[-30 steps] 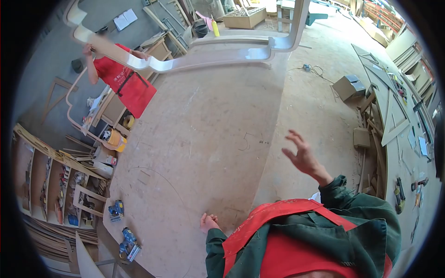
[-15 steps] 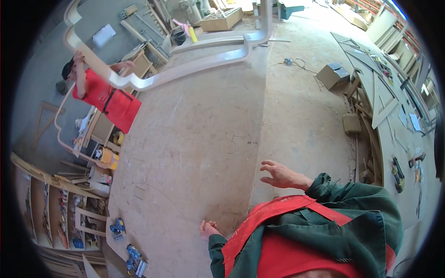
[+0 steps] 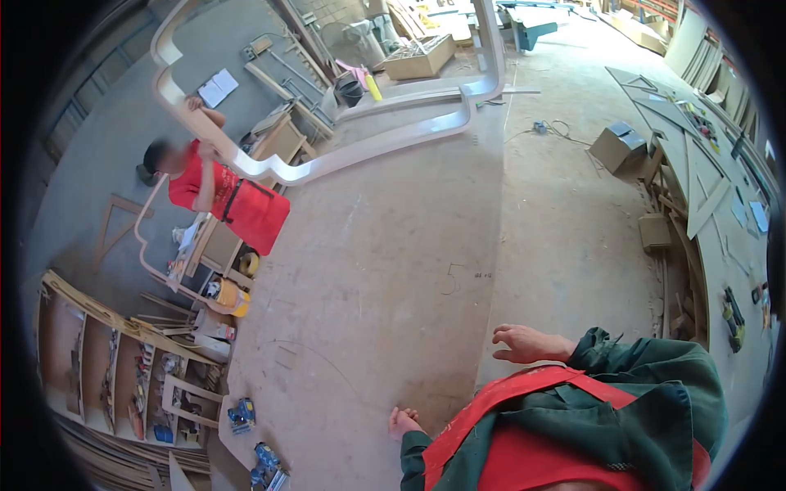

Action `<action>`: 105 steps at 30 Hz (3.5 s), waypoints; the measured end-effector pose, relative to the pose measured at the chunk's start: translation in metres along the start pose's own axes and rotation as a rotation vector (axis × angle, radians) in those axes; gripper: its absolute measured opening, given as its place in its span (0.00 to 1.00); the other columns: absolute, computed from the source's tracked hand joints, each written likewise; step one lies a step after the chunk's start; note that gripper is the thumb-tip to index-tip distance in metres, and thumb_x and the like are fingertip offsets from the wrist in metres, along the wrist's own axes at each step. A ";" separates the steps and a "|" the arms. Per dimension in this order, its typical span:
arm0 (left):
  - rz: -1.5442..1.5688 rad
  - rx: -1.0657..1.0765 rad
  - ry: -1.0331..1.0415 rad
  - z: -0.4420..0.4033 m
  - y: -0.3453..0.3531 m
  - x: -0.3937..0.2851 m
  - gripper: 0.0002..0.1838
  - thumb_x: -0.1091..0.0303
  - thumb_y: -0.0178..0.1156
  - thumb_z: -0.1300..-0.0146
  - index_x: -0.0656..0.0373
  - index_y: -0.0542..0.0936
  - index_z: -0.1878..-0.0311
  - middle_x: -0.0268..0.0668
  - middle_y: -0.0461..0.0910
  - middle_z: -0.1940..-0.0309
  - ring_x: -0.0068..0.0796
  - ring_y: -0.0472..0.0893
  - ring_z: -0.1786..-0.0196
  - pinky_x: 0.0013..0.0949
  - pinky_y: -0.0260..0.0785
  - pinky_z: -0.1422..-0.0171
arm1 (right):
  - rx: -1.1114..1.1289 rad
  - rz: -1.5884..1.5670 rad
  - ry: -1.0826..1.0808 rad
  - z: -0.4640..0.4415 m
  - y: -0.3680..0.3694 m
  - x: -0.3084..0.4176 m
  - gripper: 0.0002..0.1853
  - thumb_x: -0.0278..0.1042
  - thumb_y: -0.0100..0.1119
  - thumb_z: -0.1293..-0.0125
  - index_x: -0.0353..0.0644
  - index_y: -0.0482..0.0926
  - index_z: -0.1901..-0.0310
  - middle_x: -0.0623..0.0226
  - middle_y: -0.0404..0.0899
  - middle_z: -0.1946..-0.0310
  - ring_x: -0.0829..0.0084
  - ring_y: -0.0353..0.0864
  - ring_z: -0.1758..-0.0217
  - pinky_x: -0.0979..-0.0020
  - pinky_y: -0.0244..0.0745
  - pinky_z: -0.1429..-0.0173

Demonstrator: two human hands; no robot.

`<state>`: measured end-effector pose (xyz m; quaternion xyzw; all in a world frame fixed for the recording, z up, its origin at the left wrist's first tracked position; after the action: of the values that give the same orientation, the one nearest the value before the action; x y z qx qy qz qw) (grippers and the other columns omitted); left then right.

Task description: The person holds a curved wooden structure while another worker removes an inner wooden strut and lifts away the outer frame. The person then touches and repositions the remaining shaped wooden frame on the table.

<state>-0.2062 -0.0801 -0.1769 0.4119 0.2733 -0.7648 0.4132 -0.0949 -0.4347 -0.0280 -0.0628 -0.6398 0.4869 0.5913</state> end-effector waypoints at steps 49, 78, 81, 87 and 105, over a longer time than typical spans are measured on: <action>-0.078 -0.056 -0.039 0.014 0.003 -0.014 0.17 0.78 0.50 0.43 0.57 0.80 0.52 0.38 0.80 0.70 0.27 0.77 0.75 0.24 0.71 0.73 | 0.191 -0.029 0.054 -0.001 0.025 0.001 0.18 0.44 0.57 0.35 0.32 0.79 0.62 0.44 0.80 0.64 0.43 0.78 0.56 0.51 0.74 0.52; -0.075 -0.078 -0.020 0.011 0.000 -0.009 0.17 0.78 0.49 0.44 0.58 0.80 0.52 0.40 0.80 0.70 0.28 0.77 0.75 0.25 0.70 0.74 | 0.264 -0.023 0.075 0.000 0.025 0.006 0.20 0.45 0.57 0.34 0.31 0.79 0.58 0.42 0.80 0.63 0.42 0.78 0.55 0.51 0.73 0.51; -0.065 -0.052 -0.001 0.011 0.004 -0.011 0.17 0.78 0.49 0.43 0.58 0.80 0.52 0.39 0.80 0.70 0.28 0.77 0.75 0.24 0.70 0.75 | 0.268 -0.040 0.069 0.000 0.030 0.004 0.20 0.45 0.57 0.34 0.31 0.79 0.57 0.42 0.80 0.63 0.42 0.78 0.56 0.50 0.73 0.51; -0.035 -0.046 -0.008 0.006 0.001 -0.004 0.16 0.76 0.49 0.41 0.59 0.79 0.51 0.38 0.79 0.72 0.27 0.77 0.77 0.24 0.70 0.76 | 0.237 -0.046 0.047 -0.002 0.028 0.002 0.19 0.43 0.58 0.36 0.29 0.79 0.61 0.41 0.80 0.65 0.41 0.78 0.58 0.50 0.73 0.54; -0.752 0.542 0.100 -0.167 -0.027 0.124 0.25 0.48 0.42 0.30 0.54 0.83 0.66 0.34 0.81 0.69 0.30 0.77 0.65 0.39 0.68 0.60 | 0.322 0.008 0.004 0.000 0.019 0.016 0.20 0.44 0.54 0.33 0.29 0.78 0.60 0.41 0.79 0.64 0.41 0.77 0.57 0.49 0.72 0.52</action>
<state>-0.2010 0.0099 -0.3667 0.4137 0.2135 -0.8845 -0.0291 -0.1092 -0.4143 -0.0305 0.0294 -0.5519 0.5854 0.5932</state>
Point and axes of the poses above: each hand's wrist, its own z-axis away from the middle knuckle, its own y-axis out of the palm, x = y × z, the point moved 4 cm from there along -z, towards the middle knuckle
